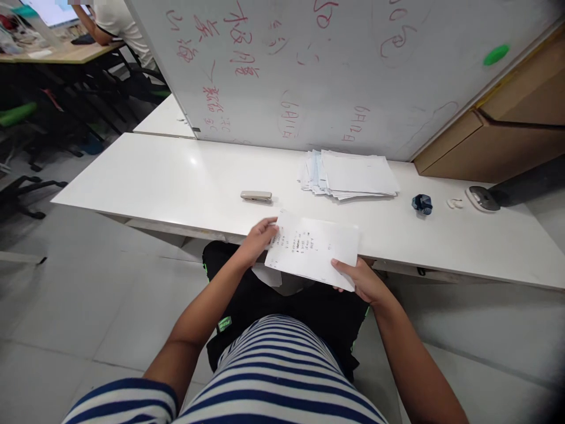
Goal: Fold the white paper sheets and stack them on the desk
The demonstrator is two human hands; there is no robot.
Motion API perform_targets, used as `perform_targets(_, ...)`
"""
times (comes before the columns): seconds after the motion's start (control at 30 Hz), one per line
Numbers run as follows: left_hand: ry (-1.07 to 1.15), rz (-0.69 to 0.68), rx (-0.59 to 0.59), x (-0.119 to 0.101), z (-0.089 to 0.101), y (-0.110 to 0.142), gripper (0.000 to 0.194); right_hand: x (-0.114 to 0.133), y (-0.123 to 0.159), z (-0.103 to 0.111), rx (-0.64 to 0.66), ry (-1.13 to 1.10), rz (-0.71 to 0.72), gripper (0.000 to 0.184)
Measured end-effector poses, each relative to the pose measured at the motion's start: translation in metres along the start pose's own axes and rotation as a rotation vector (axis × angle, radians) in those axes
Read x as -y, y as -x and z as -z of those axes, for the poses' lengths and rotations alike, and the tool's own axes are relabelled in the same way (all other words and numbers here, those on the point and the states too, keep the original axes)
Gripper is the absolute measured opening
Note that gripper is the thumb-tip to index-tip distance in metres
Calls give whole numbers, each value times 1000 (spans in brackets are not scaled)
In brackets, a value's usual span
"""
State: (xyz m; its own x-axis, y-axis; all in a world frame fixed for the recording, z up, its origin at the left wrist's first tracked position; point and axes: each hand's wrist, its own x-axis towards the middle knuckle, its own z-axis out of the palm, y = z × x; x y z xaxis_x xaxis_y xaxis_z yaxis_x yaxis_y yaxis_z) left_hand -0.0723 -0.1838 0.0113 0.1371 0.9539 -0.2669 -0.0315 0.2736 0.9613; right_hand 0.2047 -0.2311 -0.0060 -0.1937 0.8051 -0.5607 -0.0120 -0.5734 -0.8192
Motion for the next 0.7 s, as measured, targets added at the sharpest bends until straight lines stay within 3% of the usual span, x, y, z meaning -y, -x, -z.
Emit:
perform_targets(0.1, -292, -368, -249, -19, 19, -30, 28, 13, -10, 0, -78, 26, 31, 36)
perform_targets(0.2, -626, -506, -314, -38, 39, -76, 33, 28, -30, -3, -75, 13, 61, 31)
perform_targets(0.3, -1009, -488, -348, -45, 50, -121, 39, 39, -47, -10, -41, -15, 5, 30)
perform_targets(0.4, -1218, -316, -323, -39, 53, -148, 48, 44, -57, -17, -19, -32, -24, 29)
perform_targets(0.5, -1262, -221, -305, -30, 53, -156, 56, 43, -62, -21, -4, -32, 8, 28)
perform_targets(0.7, -1285, -213, -263, -30, 53, -151, 60, 43, -64, -21, -2, -14, 46, 26)
